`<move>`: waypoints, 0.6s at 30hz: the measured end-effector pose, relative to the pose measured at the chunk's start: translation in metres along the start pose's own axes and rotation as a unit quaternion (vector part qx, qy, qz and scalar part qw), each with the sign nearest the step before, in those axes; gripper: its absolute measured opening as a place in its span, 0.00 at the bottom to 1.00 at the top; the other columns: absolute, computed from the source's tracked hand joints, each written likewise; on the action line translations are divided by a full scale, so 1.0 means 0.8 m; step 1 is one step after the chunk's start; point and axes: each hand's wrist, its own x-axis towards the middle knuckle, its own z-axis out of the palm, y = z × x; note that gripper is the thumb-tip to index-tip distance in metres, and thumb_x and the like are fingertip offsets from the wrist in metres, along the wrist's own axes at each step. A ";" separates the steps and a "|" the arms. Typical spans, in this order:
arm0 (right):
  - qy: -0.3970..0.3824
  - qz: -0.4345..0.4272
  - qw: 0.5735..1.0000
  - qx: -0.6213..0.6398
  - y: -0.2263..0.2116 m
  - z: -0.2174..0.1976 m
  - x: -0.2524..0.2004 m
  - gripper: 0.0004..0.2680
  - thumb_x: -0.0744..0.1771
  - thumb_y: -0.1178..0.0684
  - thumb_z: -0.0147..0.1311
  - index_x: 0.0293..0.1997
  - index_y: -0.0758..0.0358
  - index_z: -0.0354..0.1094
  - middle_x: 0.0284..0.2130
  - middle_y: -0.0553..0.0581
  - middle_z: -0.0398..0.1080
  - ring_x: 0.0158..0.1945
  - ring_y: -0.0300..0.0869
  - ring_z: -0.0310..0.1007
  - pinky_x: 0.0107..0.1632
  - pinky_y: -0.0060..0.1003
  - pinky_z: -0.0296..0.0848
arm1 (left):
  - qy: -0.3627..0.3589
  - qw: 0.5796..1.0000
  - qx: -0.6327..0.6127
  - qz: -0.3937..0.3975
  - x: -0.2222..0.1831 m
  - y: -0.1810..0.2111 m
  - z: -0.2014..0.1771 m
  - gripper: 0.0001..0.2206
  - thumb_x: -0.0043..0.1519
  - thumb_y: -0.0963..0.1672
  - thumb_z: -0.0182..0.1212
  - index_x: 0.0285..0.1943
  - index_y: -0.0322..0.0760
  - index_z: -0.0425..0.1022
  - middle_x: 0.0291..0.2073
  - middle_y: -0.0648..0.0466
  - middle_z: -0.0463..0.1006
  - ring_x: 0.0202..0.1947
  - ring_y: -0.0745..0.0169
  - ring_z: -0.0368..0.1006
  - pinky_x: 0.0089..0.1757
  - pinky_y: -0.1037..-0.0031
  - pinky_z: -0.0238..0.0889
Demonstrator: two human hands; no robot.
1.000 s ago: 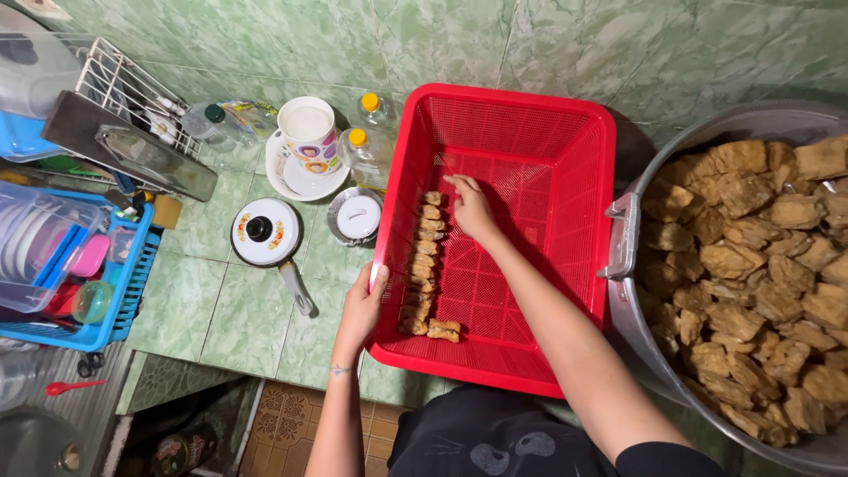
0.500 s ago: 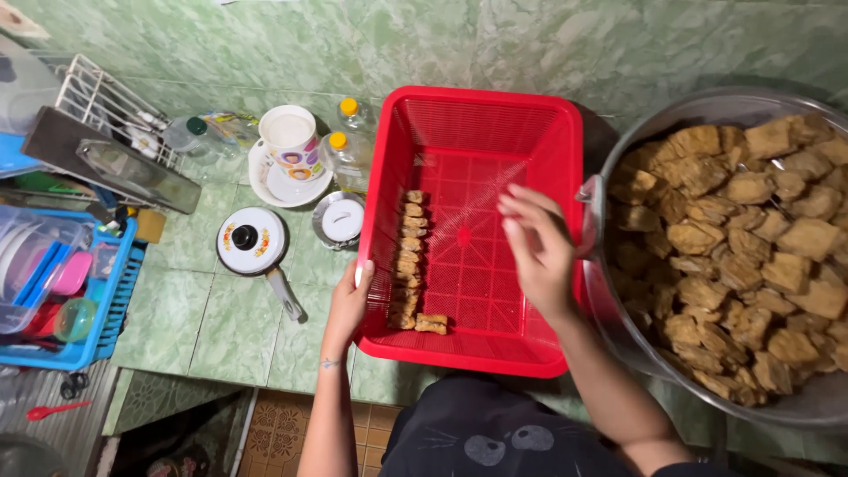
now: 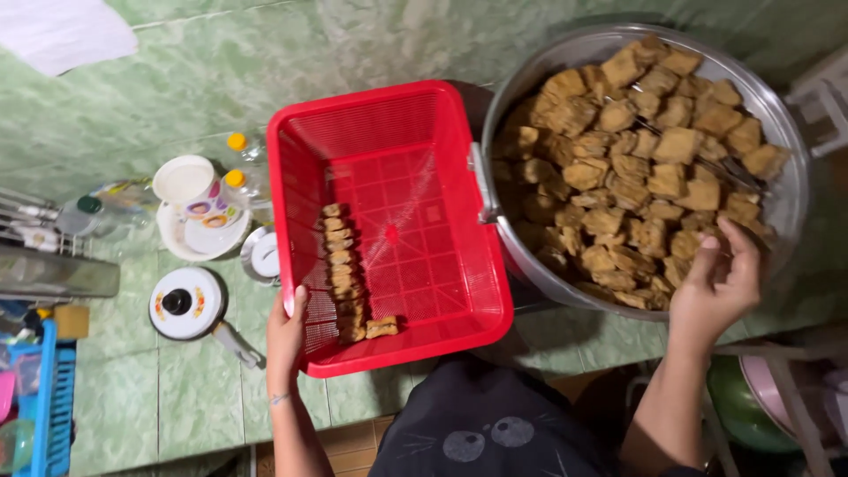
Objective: Organizing fried food pieces from a large pot into neat rows in a plastic basket
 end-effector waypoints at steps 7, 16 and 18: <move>-0.011 0.048 0.998 -0.025 0.029 -0.005 -0.001 0.09 0.73 0.70 0.50 0.61 0.75 0.70 0.46 0.68 0.75 0.48 0.52 0.76 0.50 0.41 0.74 | -0.008 1.000 0.002 -0.010 0.007 -0.013 0.002 0.21 0.66 0.54 0.51 0.60 0.40 0.73 0.49 0.52 0.79 0.50 0.63 0.70 0.50 0.71 0.60; -0.039 0.070 0.995 -0.052 0.025 -0.004 -0.003 0.07 0.74 0.64 0.51 0.59 0.70 0.71 0.46 0.66 0.75 0.48 0.51 0.76 0.51 0.43 0.74 | 0.000 1.000 0.029 0.009 0.015 -0.029 0.002 0.19 0.67 0.55 0.51 0.54 0.40 0.73 0.40 0.54 0.76 0.43 0.64 0.67 0.46 0.72 0.58; -0.051 0.059 0.996 -0.049 0.021 -0.003 -0.001 0.07 0.73 0.65 0.51 0.58 0.72 0.71 0.51 0.67 0.73 0.52 0.54 0.74 0.55 0.44 0.72 | -0.001 1.000 0.012 0.005 0.013 -0.025 0.002 0.19 0.67 0.54 0.52 0.56 0.40 0.73 0.43 0.54 0.78 0.45 0.64 0.68 0.48 0.73 0.59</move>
